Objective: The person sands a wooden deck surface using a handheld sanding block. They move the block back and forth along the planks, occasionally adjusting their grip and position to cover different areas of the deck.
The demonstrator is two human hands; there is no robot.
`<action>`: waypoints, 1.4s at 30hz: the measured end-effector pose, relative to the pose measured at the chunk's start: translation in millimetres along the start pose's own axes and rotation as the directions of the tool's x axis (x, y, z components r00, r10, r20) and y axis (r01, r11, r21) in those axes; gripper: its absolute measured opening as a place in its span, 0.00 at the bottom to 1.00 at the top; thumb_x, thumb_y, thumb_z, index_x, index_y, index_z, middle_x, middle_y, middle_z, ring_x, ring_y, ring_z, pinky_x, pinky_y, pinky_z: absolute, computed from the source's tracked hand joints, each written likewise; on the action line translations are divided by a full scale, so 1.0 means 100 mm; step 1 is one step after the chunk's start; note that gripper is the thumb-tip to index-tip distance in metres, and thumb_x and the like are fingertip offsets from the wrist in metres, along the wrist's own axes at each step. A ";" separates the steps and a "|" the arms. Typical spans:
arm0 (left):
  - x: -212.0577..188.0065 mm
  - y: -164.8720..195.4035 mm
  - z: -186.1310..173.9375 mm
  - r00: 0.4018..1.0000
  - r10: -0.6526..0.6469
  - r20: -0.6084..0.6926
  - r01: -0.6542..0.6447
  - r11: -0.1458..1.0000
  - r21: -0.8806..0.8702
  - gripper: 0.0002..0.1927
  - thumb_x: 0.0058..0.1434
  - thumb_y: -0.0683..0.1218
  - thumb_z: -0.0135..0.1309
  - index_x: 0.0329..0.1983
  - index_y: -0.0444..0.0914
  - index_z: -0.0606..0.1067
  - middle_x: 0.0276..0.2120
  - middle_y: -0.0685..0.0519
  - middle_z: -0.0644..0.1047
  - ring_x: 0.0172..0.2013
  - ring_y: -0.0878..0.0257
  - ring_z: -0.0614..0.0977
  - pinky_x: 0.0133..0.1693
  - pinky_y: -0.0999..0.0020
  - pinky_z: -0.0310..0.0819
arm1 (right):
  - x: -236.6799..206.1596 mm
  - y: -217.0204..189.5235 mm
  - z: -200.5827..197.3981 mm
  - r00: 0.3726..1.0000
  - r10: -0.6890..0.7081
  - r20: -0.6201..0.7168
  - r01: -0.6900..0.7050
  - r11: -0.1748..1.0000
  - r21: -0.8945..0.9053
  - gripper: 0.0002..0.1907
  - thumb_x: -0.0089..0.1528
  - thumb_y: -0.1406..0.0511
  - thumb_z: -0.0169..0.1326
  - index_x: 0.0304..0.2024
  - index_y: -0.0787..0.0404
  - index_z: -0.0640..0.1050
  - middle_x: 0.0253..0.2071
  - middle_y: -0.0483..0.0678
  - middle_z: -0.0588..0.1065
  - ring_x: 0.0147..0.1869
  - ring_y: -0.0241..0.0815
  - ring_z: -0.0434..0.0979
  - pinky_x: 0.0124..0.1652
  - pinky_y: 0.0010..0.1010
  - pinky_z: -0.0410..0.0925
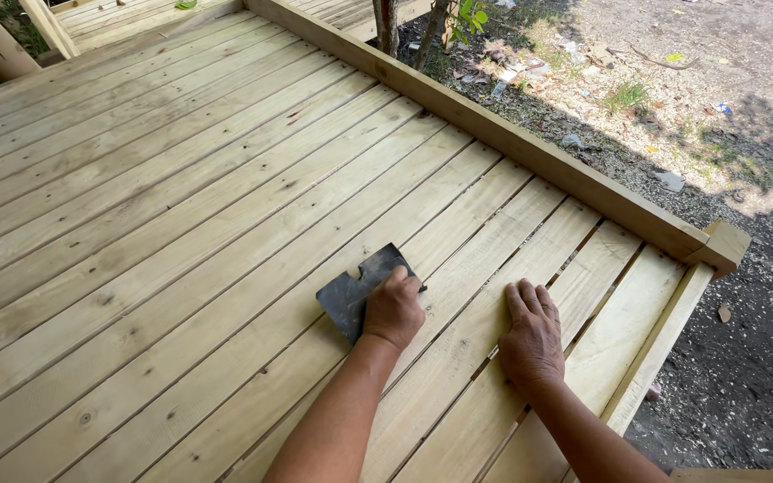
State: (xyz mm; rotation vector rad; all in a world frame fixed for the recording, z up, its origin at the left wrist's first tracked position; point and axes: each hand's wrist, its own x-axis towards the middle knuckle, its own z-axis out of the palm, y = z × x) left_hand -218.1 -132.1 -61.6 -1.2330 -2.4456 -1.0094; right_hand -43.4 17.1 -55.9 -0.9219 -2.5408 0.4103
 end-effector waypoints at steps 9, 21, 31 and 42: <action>-0.05 0.06 -0.11 1.000 -0.026 -0.011 0.026 1.000 0.009 0.06 0.57 0.34 0.51 0.32 0.36 0.77 0.35 0.44 0.75 0.38 0.45 0.81 0.41 0.54 0.79 | 0.04 0.01 -0.07 0.998 0.030 0.047 -0.032 0.999 0.043 0.24 0.69 0.66 0.40 0.67 0.53 0.70 0.74 0.45 0.60 0.80 0.50 0.48 0.73 0.41 0.45; 0.01 0.13 -0.09 0.998 -0.063 -0.030 0.064 0.997 0.044 0.03 0.53 0.35 0.51 0.29 0.35 0.74 0.34 0.44 0.73 0.36 0.44 0.79 0.38 0.52 0.78 | 0.97 0.65 -0.02 0.989 -0.147 0.005 0.143 0.969 0.204 0.21 0.68 0.69 0.43 0.64 0.56 0.74 0.71 0.48 0.67 0.79 0.53 0.56 0.71 0.42 0.54; 1.57 0.47 1.54 0.996 -0.048 -0.075 0.043 0.997 -0.065 0.01 0.49 0.35 0.52 0.24 0.34 0.72 0.36 0.41 0.74 0.39 0.41 0.79 0.42 0.49 0.78 | 1.65 0.86 0.17 0.994 -0.072 -0.077 0.084 0.982 0.171 0.21 0.64 0.70 0.48 0.60 0.57 0.77 0.69 0.53 0.69 0.76 0.57 0.59 0.70 0.44 0.56; 2.73 0.88 2.54 0.988 -0.156 0.012 0.156 0.986 -0.055 0.02 0.52 0.38 0.53 0.27 0.36 0.76 0.41 0.42 0.76 0.42 0.42 0.81 0.44 0.49 0.79 | 1.90 0.91 0.20 0.998 -0.060 -0.013 0.062 0.983 0.175 0.28 0.59 0.74 0.46 0.62 0.57 0.74 0.69 0.51 0.68 0.75 0.57 0.60 0.69 0.45 0.55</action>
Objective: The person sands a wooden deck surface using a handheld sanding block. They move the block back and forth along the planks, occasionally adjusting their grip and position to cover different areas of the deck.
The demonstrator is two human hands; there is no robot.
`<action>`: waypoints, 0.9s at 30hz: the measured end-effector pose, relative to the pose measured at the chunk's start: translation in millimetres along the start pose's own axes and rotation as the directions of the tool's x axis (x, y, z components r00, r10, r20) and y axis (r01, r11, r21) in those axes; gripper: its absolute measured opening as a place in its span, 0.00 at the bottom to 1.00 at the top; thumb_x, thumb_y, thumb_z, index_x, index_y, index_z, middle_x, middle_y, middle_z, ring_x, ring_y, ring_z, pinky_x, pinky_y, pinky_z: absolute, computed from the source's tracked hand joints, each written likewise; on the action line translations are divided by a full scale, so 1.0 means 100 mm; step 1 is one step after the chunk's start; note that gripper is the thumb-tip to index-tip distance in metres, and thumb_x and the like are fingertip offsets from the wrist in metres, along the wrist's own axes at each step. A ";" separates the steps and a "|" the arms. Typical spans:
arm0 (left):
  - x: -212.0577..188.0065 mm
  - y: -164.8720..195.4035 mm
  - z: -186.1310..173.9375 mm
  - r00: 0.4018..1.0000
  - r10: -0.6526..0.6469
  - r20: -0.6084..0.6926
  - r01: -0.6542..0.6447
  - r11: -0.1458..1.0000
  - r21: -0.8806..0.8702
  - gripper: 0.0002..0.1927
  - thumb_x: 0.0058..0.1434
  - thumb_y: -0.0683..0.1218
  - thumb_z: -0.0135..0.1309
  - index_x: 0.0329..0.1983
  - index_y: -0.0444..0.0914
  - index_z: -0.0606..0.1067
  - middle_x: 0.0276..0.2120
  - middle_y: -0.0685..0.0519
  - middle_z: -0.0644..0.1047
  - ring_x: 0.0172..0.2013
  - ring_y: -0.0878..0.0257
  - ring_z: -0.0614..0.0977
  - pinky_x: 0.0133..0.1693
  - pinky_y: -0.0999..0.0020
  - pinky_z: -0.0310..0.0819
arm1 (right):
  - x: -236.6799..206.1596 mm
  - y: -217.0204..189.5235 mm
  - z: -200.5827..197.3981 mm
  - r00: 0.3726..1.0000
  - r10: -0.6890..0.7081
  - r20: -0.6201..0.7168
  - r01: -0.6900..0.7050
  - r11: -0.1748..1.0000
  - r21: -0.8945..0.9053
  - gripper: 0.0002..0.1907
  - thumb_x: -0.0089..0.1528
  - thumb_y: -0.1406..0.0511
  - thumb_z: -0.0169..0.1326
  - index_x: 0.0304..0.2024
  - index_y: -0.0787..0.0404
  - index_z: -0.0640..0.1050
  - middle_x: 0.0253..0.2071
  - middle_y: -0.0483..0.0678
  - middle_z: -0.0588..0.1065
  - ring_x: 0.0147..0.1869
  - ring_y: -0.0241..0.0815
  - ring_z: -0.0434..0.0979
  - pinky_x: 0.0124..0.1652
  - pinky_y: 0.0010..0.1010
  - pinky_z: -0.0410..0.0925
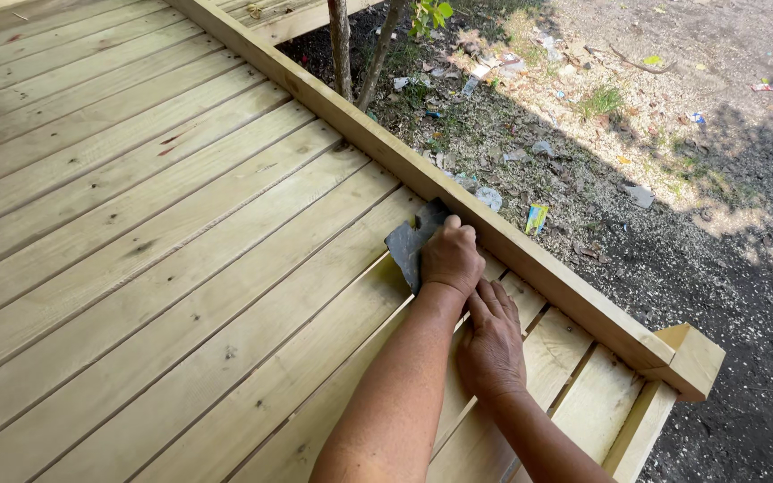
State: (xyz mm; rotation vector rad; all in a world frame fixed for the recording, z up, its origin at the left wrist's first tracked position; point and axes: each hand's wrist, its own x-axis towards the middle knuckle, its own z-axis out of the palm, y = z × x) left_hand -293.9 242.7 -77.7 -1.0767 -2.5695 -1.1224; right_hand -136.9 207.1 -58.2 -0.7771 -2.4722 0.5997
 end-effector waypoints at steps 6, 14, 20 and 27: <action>-0.15 -0.09 -0.12 0.999 0.053 -0.009 -0.053 0.998 0.028 0.02 0.53 0.37 0.53 0.27 0.36 0.76 0.40 0.42 0.76 0.42 0.42 0.81 0.45 0.51 0.79 | -0.02 0.02 -0.01 0.998 -0.055 -0.029 0.055 0.998 0.015 0.29 0.59 0.74 0.45 0.63 0.58 0.74 0.69 0.52 0.68 0.75 0.58 0.59 0.69 0.46 0.55; -0.86 -0.43 -0.77 0.997 0.076 0.008 -0.076 0.996 0.048 0.04 0.52 0.37 0.52 0.29 0.35 0.76 0.40 0.42 0.75 0.42 0.44 0.81 0.44 0.51 0.78 | -0.34 -0.09 -0.01 0.999 -0.047 -0.016 0.047 0.998 -0.030 0.29 0.59 0.76 0.44 0.63 0.59 0.74 0.70 0.51 0.67 0.77 0.55 0.58 0.72 0.43 0.52; -1.55 -0.70 -1.45 0.999 0.033 -0.007 -0.033 0.998 0.058 0.04 0.53 0.36 0.50 0.28 0.35 0.76 0.39 0.42 0.75 0.42 0.43 0.80 0.44 0.51 0.78 | -0.92 -0.46 -0.03 1.000 -0.008 0.016 0.009 0.998 -0.058 0.31 0.59 0.76 0.42 0.66 0.58 0.71 0.72 0.49 0.64 0.79 0.53 0.54 0.73 0.42 0.49; -2.68 -1.13 -2.61 1.000 0.013 0.000 -0.013 0.995 0.100 0.04 0.53 0.35 0.49 0.28 0.35 0.74 0.37 0.43 0.75 0.41 0.44 0.80 0.43 0.51 0.78 | -1.85 -1.37 0.16 0.998 -0.015 0.061 0.018 0.998 -0.060 0.32 0.59 0.76 0.41 0.68 0.58 0.69 0.74 0.48 0.62 0.80 0.50 0.52 0.73 0.40 0.48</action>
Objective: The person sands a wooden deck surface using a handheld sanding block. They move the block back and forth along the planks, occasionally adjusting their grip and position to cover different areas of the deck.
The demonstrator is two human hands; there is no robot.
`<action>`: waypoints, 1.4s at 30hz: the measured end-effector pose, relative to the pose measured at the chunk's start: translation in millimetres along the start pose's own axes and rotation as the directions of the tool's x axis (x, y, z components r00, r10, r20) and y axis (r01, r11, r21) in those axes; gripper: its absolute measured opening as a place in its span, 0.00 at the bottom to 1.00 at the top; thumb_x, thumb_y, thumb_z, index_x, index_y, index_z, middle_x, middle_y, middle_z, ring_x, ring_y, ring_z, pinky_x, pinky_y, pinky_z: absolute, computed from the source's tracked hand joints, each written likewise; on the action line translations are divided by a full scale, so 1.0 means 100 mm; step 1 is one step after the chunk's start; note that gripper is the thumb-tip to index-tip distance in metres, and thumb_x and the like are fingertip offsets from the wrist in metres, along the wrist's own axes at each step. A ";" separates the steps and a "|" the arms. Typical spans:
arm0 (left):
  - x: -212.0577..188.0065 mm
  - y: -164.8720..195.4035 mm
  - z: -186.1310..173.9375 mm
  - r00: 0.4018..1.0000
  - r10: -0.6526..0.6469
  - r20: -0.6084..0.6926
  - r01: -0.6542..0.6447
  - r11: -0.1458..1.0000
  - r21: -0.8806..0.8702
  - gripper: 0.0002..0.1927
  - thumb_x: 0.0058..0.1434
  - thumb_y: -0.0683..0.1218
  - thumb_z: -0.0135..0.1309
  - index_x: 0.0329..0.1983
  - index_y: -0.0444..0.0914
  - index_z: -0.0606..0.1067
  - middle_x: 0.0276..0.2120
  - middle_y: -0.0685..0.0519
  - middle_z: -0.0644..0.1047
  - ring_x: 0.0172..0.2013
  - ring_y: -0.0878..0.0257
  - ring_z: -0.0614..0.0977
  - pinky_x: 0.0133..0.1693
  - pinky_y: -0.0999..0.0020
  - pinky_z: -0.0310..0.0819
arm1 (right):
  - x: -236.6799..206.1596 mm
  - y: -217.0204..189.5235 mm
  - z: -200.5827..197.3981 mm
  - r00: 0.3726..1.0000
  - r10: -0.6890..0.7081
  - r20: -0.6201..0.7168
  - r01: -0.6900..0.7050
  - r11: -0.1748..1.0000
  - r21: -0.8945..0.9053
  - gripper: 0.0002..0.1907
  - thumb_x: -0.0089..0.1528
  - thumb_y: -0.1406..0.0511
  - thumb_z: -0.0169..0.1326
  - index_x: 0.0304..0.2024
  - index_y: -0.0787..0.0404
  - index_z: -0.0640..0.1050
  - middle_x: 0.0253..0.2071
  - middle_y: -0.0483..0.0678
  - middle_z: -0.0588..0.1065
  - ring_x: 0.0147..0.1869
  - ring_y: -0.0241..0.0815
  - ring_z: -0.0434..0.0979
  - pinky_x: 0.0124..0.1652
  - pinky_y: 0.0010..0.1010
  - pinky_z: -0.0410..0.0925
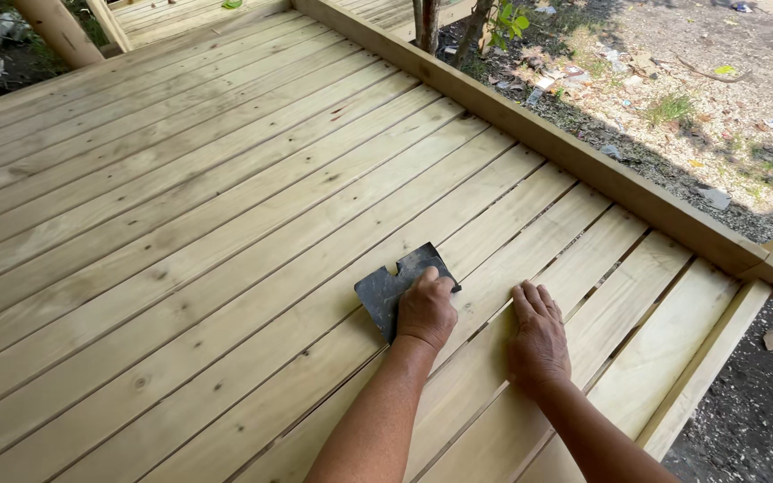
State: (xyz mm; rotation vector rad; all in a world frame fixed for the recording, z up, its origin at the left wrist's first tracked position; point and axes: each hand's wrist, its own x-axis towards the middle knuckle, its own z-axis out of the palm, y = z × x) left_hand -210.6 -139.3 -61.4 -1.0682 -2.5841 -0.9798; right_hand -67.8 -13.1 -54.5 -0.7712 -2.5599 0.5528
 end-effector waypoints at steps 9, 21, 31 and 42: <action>-1.78 -0.74 -1.77 0.996 0.052 -0.074 -0.049 0.998 0.039 0.04 0.53 0.36 0.50 0.28 0.37 0.73 0.34 0.46 0.73 0.39 0.45 0.79 0.39 0.52 0.76 | -1.00 -1.27 0.28 0.993 -0.091 0.069 0.090 0.996 0.031 0.33 0.58 0.76 0.41 0.67 0.59 0.69 0.73 0.47 0.62 0.80 0.50 0.52 0.73 0.40 0.50; -2.73 -1.13 -2.85 0.997 -0.040 -0.063 0.041 0.999 0.020 0.05 0.53 0.35 0.53 0.31 0.36 0.78 0.30 0.45 0.73 0.34 0.45 0.79 0.36 0.53 0.77 | -1.16 -1.58 0.40 0.990 -0.136 0.026 0.135 0.990 0.042 0.30 0.61 0.74 0.40 0.67 0.60 0.70 0.73 0.50 0.63 0.80 0.52 0.53 0.73 0.41 0.49; -1.42 -0.73 -1.39 0.999 0.040 -0.011 -0.040 0.999 -0.020 0.04 0.54 0.35 0.50 0.29 0.34 0.76 0.37 0.41 0.76 0.40 0.43 0.80 0.44 0.52 0.79 | -1.12 -1.62 0.36 0.993 -0.110 0.051 0.109 0.993 0.037 0.32 0.58 0.74 0.42 0.67 0.60 0.69 0.73 0.50 0.62 0.80 0.50 0.52 0.73 0.41 0.47; -0.78 -0.37 -0.78 0.997 -0.038 -0.064 0.032 0.996 -0.088 0.01 0.53 0.40 0.55 0.28 0.36 0.76 0.39 0.43 0.75 0.44 0.43 0.79 0.45 0.50 0.77 | -1.09 -1.62 0.30 0.991 -0.096 0.089 0.087 0.991 0.100 0.31 0.56 0.72 0.50 0.64 0.58 0.72 0.72 0.50 0.64 0.78 0.53 0.54 0.71 0.42 0.50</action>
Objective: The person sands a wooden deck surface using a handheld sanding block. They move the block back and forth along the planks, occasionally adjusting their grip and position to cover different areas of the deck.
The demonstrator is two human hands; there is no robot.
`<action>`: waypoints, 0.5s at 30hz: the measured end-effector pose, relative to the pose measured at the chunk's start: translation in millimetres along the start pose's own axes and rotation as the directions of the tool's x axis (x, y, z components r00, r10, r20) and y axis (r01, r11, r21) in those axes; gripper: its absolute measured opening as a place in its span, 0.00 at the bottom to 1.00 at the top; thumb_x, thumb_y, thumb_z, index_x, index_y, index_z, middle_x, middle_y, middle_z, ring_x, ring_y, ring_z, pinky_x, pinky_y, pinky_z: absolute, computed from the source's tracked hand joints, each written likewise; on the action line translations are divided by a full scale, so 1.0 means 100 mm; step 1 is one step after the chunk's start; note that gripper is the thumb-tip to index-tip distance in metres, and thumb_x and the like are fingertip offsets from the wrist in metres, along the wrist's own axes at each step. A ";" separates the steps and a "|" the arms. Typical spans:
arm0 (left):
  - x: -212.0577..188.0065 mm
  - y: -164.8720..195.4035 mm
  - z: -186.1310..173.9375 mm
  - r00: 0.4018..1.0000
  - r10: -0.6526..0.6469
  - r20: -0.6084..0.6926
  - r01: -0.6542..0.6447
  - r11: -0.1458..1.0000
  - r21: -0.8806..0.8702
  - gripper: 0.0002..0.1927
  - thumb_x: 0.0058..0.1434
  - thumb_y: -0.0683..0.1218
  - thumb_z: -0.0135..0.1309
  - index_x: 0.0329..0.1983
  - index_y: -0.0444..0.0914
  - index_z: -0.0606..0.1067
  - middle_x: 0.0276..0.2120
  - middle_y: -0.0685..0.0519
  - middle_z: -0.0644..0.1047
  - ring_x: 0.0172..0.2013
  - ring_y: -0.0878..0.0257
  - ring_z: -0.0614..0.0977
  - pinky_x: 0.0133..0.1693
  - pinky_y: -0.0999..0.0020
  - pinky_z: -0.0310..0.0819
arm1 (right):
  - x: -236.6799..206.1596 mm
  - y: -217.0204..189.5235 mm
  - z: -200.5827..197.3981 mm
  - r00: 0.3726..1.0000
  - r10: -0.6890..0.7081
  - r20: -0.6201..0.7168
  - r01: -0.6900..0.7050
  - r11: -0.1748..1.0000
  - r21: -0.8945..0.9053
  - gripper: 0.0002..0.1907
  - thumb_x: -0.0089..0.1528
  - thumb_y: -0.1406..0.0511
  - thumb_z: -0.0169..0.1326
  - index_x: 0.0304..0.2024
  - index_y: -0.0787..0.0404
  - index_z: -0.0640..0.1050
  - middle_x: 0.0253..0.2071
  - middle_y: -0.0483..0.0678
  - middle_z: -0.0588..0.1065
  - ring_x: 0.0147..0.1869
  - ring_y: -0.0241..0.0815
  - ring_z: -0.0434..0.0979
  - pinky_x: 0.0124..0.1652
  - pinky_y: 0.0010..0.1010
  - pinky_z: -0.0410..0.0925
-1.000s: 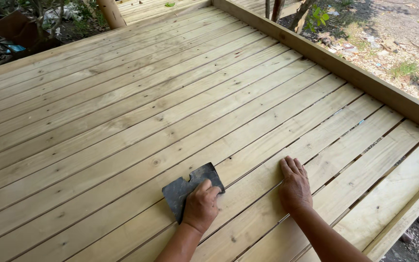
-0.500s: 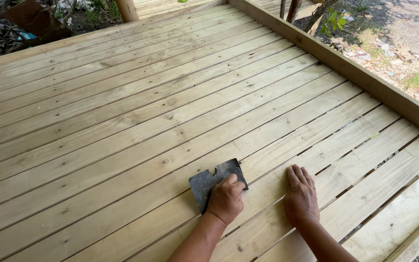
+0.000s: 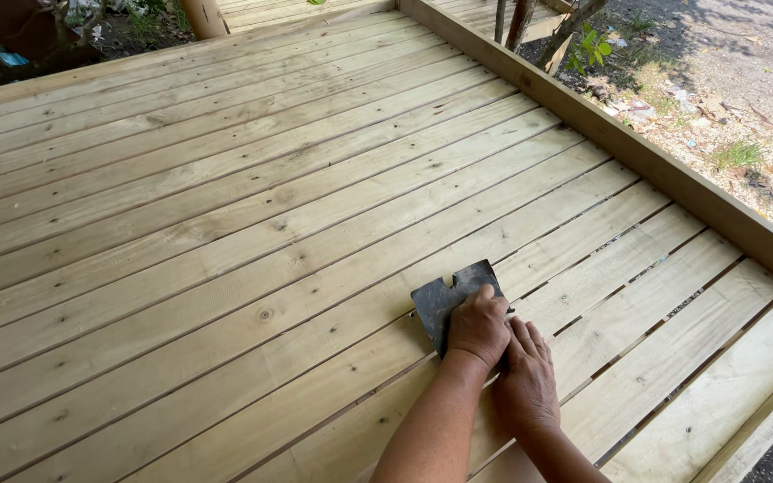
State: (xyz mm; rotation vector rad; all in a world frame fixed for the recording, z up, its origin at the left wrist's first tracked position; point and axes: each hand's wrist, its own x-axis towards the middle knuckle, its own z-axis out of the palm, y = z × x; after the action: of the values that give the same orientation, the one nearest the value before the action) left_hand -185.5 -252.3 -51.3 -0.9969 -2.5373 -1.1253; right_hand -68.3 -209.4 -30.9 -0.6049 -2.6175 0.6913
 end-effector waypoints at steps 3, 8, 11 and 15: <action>-0.16 -0.05 -0.17 0.999 0.036 -0.007 -0.036 0.999 0.027 0.02 0.54 0.38 0.53 0.28 0.36 0.76 0.39 0.44 0.75 0.43 0.44 0.79 0.44 0.51 0.77 | -0.02 0.08 0.04 0.999 -0.022 -0.027 0.022 1.000 -0.016 0.29 0.60 0.73 0.46 0.65 0.57 0.72 0.72 0.49 0.65 0.79 0.52 0.56 0.72 0.41 0.52; -0.63 -0.28 -0.74 0.998 0.060 -0.015 -0.059 0.997 0.055 0.04 0.55 0.37 0.51 0.27 0.36 0.75 0.38 0.44 0.74 0.42 0.44 0.79 0.43 0.51 0.78 | -0.07 0.11 0.13 0.998 -0.037 -0.041 0.035 0.998 -0.061 0.28 0.62 0.73 0.42 0.65 0.58 0.72 0.73 0.49 0.65 0.79 0.51 0.56 0.72 0.40 0.53; -0.95 -0.42 -1.11 0.999 0.049 -0.008 -0.049 0.996 0.075 0.04 0.56 0.37 0.50 0.26 0.36 0.74 0.36 0.44 0.74 0.41 0.45 0.79 0.42 0.51 0.77 | -0.20 -0.03 0.24 0.997 -0.047 -0.063 0.038 0.990 -0.136 0.31 0.59 0.74 0.42 0.67 0.62 0.69 0.74 0.51 0.62 0.79 0.53 0.54 0.72 0.41 0.51; -1.54 -0.61 -1.78 0.999 0.038 -0.008 -0.037 0.995 0.091 0.05 0.56 0.35 0.48 0.27 0.36 0.73 0.35 0.45 0.73 0.40 0.47 0.79 0.41 0.53 0.79 | -0.54 -0.42 0.45 0.998 -0.047 -0.029 0.043 0.992 -0.119 0.34 0.58 0.75 0.40 0.69 0.61 0.67 0.75 0.51 0.60 0.81 0.51 0.51 0.73 0.40 0.47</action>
State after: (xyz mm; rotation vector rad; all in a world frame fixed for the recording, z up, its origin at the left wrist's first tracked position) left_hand -125.2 -486.1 -28.5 -1.0091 -2.5268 -0.9928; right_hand -56.1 -286.0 -57.4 -0.5843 -2.6478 0.5108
